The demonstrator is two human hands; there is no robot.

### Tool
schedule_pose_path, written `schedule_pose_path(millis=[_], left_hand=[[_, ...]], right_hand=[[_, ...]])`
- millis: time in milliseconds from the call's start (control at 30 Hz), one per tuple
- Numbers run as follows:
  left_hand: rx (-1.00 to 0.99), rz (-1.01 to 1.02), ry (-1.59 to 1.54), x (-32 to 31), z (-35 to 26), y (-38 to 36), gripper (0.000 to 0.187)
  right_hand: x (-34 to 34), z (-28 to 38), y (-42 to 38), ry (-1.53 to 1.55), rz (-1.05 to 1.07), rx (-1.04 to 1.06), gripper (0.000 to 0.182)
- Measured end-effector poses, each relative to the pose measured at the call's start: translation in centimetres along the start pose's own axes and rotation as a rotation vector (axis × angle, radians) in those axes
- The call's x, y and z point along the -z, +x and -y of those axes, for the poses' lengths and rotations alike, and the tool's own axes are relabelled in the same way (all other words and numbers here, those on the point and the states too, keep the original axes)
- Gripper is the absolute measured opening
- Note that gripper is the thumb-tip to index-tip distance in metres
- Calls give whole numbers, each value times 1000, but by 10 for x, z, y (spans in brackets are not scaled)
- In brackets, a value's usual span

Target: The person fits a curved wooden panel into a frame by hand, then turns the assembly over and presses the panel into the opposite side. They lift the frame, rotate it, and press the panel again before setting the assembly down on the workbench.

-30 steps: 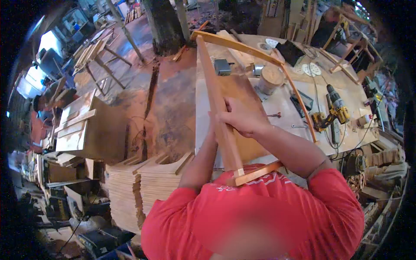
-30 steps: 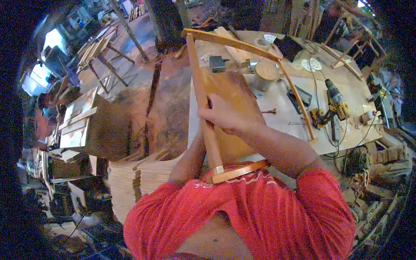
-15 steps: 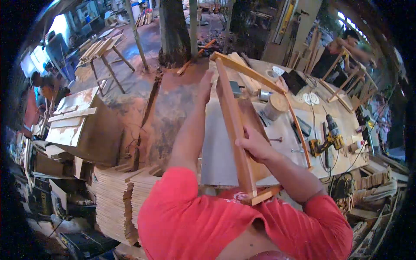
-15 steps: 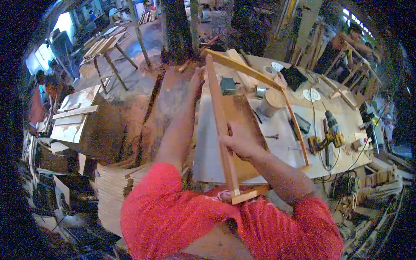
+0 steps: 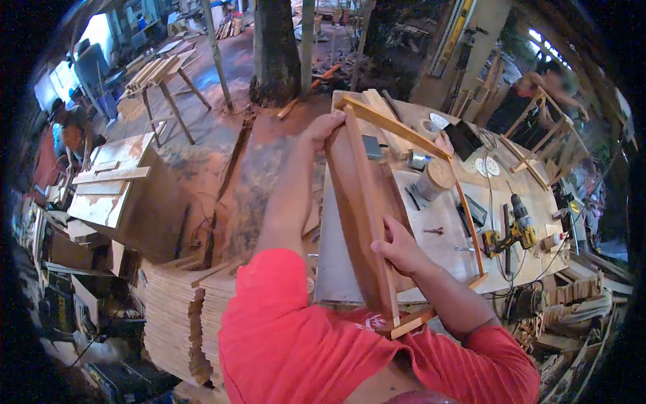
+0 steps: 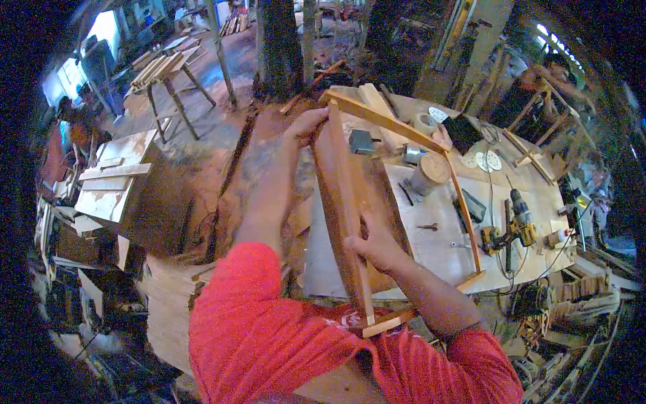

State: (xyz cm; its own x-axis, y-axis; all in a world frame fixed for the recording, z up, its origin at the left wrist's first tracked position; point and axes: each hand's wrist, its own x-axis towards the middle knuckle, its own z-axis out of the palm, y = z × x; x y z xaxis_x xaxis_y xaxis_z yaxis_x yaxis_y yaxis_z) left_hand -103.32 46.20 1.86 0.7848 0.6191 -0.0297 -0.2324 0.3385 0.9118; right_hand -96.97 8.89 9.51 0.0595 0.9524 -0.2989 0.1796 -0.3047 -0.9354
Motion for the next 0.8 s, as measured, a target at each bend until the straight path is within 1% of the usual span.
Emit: schedule_pose_path(millis=[33,100,133,200,233,300,333,400,433,500,533,600,633,700,733,800], left_hand=[[0,-7,0,-9,-12,-16,27],[44,-32,117,-25,-32,-45,26],[49,-36,117,-16,-29,-40,26],[-94,-97,535,-5,-28,-31,27],[-87,-98,537,-5,-29,-34,27],[49,-121,401,-8,-33,-39,31],[55,-122,400,-9,-36,-42,31],[105,-139,670,-8,-45,-43,33],[111,-137,673,-8,-47,-42,33],[189,-162,780,-4,-49,-37,33],[189,-161,784,2,-45,-34,33],[78,-26,630,14,-36,-30,35],[79,-22,633,1,-44,-43,35],[33,-28,772,-19,-59,-67,32],[33,-24,771,-12,-54,-60,32],[33,93,675,-1,-45,-48,24]], right_hand=[[-1,-5,3,1,7,0,73],[-3,-20,7,-79,-55,100,70],[-3,-22,7,-76,-51,97,70],[-4,-22,7,-34,-25,135,68],[-5,-23,7,-28,-23,131,68],[-6,-27,8,-37,-11,149,65],[-7,-28,8,-34,-9,145,65],[-9,-28,9,12,44,135,58],[-10,-25,7,19,43,133,58],[-11,-16,3,-33,29,1,55],[-11,-17,4,-30,27,3,55],[-10,-23,6,-35,46,148,56],[-10,-26,7,-32,42,149,56],[-9,-32,8,-30,57,125,58],[-10,-34,8,-30,53,124,58],[-12,-35,7,42,55,142,57]])
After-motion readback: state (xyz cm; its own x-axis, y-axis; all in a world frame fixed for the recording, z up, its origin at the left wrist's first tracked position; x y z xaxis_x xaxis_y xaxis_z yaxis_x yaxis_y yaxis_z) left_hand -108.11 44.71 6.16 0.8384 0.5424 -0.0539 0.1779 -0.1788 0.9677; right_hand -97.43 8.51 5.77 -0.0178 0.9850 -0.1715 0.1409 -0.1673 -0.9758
